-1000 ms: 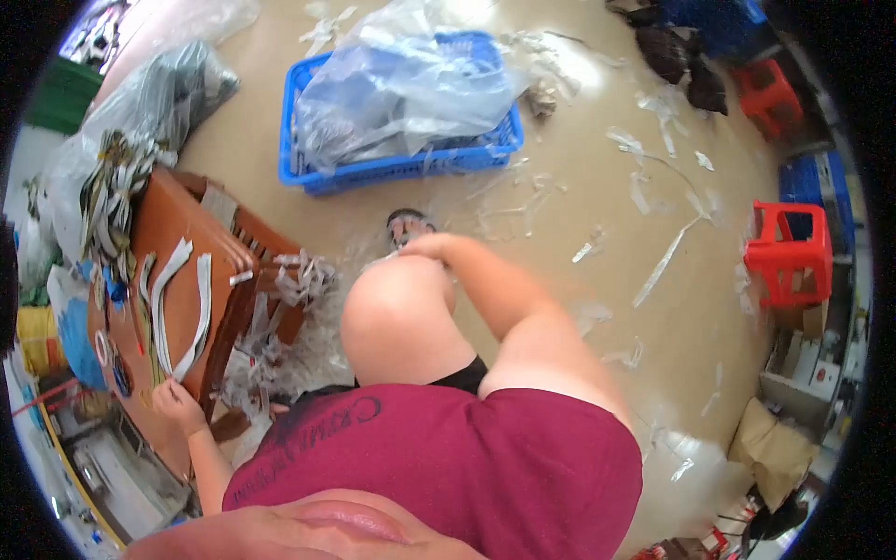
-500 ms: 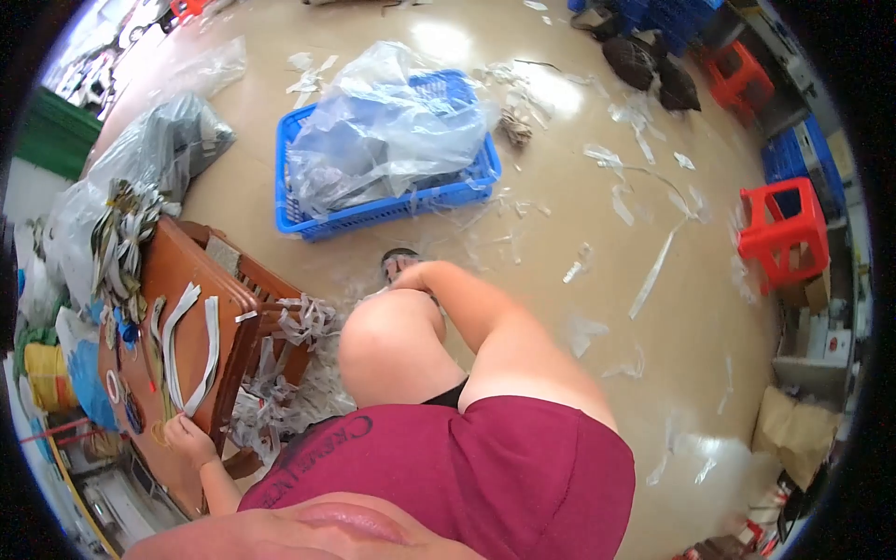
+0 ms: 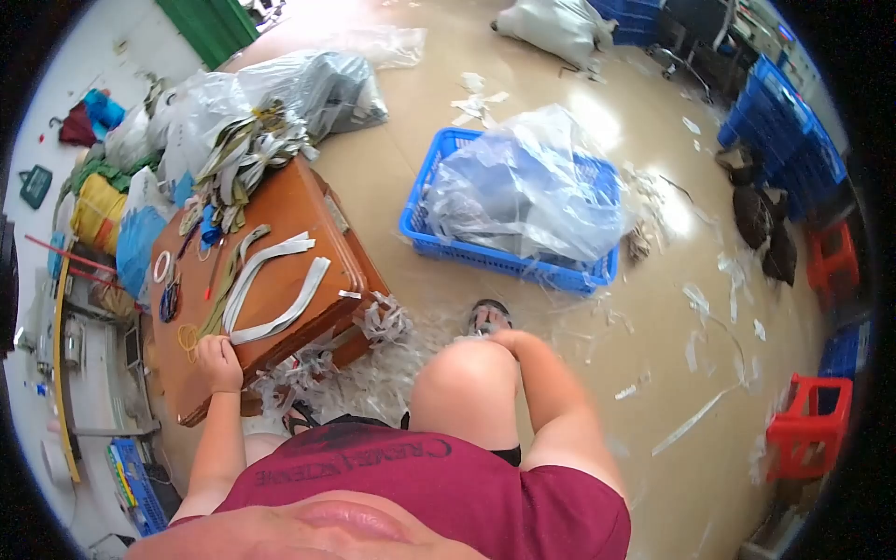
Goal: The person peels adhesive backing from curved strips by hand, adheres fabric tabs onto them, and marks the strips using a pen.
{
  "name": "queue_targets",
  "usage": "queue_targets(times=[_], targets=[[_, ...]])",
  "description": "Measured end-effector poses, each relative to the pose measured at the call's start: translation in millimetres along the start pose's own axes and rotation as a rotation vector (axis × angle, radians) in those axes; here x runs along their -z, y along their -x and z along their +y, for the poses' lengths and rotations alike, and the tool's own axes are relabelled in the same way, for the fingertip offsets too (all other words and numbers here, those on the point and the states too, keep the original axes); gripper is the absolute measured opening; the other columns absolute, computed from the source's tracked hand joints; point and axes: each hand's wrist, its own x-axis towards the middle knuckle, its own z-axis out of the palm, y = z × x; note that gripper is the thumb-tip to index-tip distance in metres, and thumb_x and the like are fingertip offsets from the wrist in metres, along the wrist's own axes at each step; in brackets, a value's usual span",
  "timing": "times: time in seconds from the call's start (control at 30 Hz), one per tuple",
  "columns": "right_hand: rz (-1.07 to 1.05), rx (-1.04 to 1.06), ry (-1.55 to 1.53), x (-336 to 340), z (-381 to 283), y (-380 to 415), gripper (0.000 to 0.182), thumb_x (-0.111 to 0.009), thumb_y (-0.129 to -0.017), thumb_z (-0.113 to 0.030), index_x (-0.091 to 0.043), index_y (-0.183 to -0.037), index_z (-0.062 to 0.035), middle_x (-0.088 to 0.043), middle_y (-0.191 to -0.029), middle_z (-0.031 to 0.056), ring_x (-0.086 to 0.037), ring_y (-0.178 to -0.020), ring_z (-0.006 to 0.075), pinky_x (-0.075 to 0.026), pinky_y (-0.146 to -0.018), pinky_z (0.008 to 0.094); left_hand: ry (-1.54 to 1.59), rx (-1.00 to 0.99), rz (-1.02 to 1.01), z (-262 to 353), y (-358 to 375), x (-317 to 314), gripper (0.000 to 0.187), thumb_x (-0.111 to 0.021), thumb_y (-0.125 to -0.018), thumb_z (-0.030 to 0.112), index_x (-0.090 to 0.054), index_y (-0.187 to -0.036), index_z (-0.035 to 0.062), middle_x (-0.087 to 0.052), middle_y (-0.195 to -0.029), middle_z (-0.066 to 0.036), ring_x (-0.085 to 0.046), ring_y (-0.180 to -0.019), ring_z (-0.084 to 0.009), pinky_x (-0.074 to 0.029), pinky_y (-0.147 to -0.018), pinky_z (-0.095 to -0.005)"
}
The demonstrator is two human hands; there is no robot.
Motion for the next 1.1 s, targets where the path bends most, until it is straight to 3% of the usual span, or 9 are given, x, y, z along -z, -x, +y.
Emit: queue_targets(times=[0.23,0.37,0.4,0.83,1.1], targets=[[-0.041,0.057,0.131,6.9,-1.7,1.6,0.044,-0.056,-0.085,-0.038,-0.060,-0.117,-0.0082,-0.055,-0.126,0.0103,-0.054,-0.108,0.0208,-0.043,-0.091,0.0390,-0.013,0.003,0.045,-1.6,1.5,-1.1,0.003,-0.055,-0.078,0.008,-0.056,-0.077,0.0062,-0.054,-0.085,-0.012,-0.050,-0.084,-0.0324,-0.040,-0.077,-0.0424],[-0.159,-0.081,0.017,21.6,-34.3,14.9,0.042,-0.058,-0.085,-0.034,-0.060,-0.119,-0.0092,-0.055,-0.126,0.0109,-0.053,-0.111,0.0203,-0.045,-0.089,0.0367,0.002,0.049,0.020,1.7,-0.3,1.5,0.001,-0.056,-0.078,0.008,-0.057,-0.077,0.0069,-0.054,-0.085,-0.012,-0.050,-0.085,-0.0323,-0.040,-0.077,-0.0422],[-0.171,-0.042,-0.081,8.6,12.9,-24.9,0.046,-0.062,-0.083,-0.035,-0.059,-0.120,-0.0082,-0.058,-0.123,0.0092,-0.054,-0.110,0.0197,-0.045,-0.089,0.0349,-0.007,0.046,0.033,2.4,-0.6,1.8,0.002,-0.056,-0.078,0.008,-0.056,-0.077,0.0071,-0.054,-0.085,-0.012,-0.050,-0.084,-0.0323,-0.040,-0.076,-0.0423],[-0.107,-0.099,-0.297,11.1,-5.7,3.6,0.050,-0.067,-0.080,-0.034,-0.059,-0.121,-0.0066,-0.060,-0.118,0.0084,-0.056,-0.106,0.0195,-0.045,-0.088,0.0343,-0.004,0.040,0.020,-2.1,1.3,0.6,0.002,-0.058,-0.076,0.009,-0.056,-0.077,0.0074,-0.053,-0.084,-0.010,-0.050,-0.084,-0.0316,-0.040,-0.076,-0.0424],[-0.097,-0.083,-0.218,9.8,-15.8,8.0,0.052,-0.070,-0.077,-0.033,-0.059,-0.121,-0.0065,-0.061,-0.116,0.0083,-0.056,-0.105,0.0191,-0.045,-0.088,0.0343,-0.001,0.080,0.035,-2.4,1.6,0.7,0.003,-0.059,-0.075,0.009,-0.057,-0.075,0.0078,-0.053,-0.084,-0.011,-0.050,-0.085,-0.0318,-0.041,-0.077,-0.0424]])
